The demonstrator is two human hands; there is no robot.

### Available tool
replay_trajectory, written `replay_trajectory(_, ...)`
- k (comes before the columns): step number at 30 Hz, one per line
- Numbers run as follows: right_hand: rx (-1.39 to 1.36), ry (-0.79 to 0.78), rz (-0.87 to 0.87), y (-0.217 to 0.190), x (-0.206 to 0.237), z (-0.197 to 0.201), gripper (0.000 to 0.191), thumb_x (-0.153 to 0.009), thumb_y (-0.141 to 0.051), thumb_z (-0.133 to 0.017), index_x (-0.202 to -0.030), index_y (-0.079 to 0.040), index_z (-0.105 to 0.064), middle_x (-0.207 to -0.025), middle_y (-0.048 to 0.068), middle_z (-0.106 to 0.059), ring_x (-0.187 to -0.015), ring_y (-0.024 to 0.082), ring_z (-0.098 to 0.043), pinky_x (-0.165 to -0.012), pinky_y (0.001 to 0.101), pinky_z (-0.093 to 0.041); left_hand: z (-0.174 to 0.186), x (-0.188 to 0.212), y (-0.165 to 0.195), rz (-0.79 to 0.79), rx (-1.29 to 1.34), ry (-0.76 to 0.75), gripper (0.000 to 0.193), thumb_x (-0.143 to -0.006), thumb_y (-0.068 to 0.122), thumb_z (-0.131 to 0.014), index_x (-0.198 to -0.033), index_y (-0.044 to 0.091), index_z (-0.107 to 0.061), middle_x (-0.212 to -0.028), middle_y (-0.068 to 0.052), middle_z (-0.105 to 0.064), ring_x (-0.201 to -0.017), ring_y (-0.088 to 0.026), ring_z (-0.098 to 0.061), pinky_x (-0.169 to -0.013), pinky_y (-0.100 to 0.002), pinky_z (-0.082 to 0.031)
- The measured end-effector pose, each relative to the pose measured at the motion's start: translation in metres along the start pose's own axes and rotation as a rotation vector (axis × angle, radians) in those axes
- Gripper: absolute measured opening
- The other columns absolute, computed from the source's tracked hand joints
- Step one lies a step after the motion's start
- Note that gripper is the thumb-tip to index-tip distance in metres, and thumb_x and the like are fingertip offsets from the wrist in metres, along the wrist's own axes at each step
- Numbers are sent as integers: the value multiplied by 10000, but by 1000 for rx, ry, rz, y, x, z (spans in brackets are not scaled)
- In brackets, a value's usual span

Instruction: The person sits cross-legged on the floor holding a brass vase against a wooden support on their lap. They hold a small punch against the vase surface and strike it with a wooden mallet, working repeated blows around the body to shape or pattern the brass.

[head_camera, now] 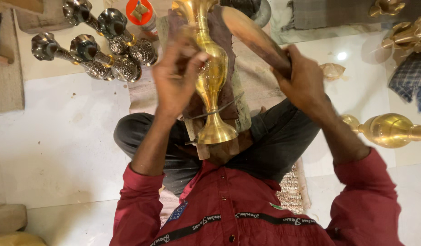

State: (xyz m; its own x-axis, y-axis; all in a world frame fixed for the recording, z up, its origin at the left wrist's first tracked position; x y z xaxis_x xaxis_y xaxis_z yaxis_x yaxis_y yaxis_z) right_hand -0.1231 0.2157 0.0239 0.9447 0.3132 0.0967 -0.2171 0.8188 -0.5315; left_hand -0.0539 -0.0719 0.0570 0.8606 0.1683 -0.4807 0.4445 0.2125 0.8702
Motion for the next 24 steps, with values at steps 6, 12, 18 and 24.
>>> replay_trajectory(6,-253,-39,72,12,48,-62,450,-877,-239,-837,-1145,-17,-551,-860,207,-694,-728,282,-695,-638,408,-544,26,-10,-8,-11,112,-28,466,-1081,5,-736,-1482,122,-529,-1042,-68,-744,-941,-164,-800,-808,-303,-699)
replay_trajectory(12,-353,71,-33,8,77,-90,546,-881,-283,-846,-1271,-20,-569,-829,193,-685,-691,238,-651,-630,384,-535,-21,-20,1,-72,-49,-426,389,-1039,44,-771,-1385,136,-620,-1370,-190,-663,-909,-159,-796,-751,-269,-658)
replay_trajectory(18,-252,29,-101,7,85,-89,536,-929,-314,-821,-1313,-40,-566,-885,222,-717,-768,247,-702,-640,392,-528,-73,-37,-13,5,-411,-759,509,-898,137,-800,-1380,142,-638,-1027,-144,-789,-787,-185,-782,-703,-325,-660)
replay_trajectory(24,-261,-41,-106,10,84,-91,424,-925,-253,-803,-1208,-26,-584,-892,223,-719,-776,293,-724,-696,403,-546,-96,-40,-17,-71,-735,-931,586,-842,155,-824,-1394,152,-628,-921,-166,-769,-701,-223,-763,-670,-396,-632)
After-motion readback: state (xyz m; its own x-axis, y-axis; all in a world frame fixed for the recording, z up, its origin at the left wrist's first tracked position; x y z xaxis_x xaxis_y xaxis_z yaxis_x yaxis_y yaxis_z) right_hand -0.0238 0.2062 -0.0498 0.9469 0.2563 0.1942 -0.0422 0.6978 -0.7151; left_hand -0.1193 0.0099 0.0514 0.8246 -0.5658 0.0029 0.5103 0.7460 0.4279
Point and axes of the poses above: each hand's wrist, its own x-axis away from the middle knuckle, its own z-axis out of the back of the hand, y = z × x, the point moved 5 cm from there along -x, towards the middle knuckle
